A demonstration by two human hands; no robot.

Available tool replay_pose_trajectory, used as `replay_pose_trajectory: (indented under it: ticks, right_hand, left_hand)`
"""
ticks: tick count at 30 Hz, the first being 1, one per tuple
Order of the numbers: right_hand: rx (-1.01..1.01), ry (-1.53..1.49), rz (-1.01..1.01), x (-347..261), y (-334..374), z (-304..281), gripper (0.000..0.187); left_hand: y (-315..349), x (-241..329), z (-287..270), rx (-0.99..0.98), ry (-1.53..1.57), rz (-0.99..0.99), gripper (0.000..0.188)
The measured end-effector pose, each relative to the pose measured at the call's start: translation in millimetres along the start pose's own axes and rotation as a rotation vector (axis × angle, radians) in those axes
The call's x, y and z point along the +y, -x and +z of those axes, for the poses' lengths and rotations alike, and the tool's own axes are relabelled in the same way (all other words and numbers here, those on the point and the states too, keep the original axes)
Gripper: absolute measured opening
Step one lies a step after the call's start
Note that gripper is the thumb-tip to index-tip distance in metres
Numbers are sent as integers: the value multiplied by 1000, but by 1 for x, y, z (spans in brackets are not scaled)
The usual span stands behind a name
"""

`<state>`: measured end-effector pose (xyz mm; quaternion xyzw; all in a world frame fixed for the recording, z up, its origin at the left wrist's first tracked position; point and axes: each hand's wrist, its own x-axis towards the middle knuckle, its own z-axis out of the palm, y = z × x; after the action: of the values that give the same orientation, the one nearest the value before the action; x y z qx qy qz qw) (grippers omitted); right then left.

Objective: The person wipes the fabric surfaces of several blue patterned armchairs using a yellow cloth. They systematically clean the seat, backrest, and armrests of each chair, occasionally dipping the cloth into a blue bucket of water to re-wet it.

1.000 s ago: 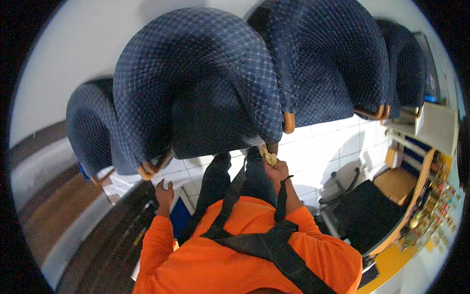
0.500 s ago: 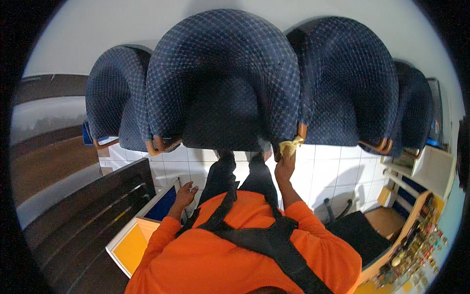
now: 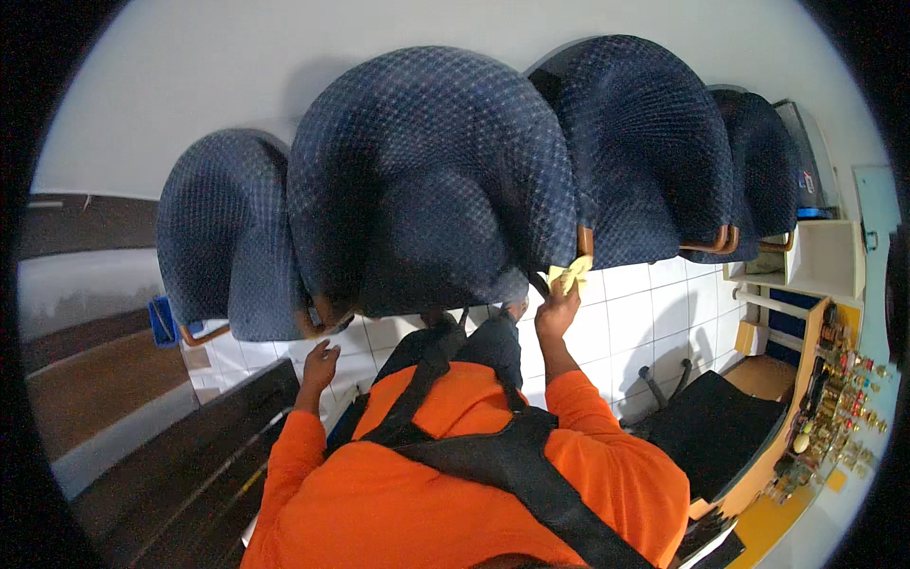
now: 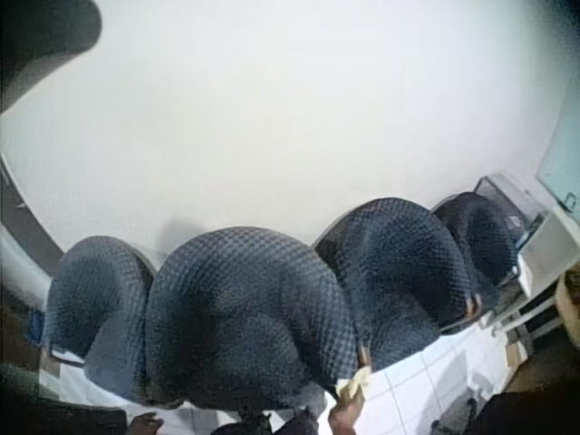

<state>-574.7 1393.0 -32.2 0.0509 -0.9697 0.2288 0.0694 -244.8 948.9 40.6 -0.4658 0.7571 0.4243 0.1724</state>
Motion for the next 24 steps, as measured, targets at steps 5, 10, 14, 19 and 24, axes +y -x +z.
replay_pose_trajectory:
  ticks: [5,10,14,19,24]
  right_hand:
    - [-46,141,-61,-16,8,-14,39]
    - [63,-126,74,11,1,3,33]
    - [43,-399,537,44,-22,21,26]
    - [121,-272,300,31,-17,12,30]
    - [-17,-186,83,11,22,-22,44]
  left_hand:
    - [-11,-57,-30,37,-204,61,58]
    - [-45,-78,-57,-110,-265,-127,53]
    - [-77,-19,-72,-193,-380,380,59]
    - [-71,88,-51,-96,-107,283,59]
    - [-40,126,1,-144,-132,270,67]
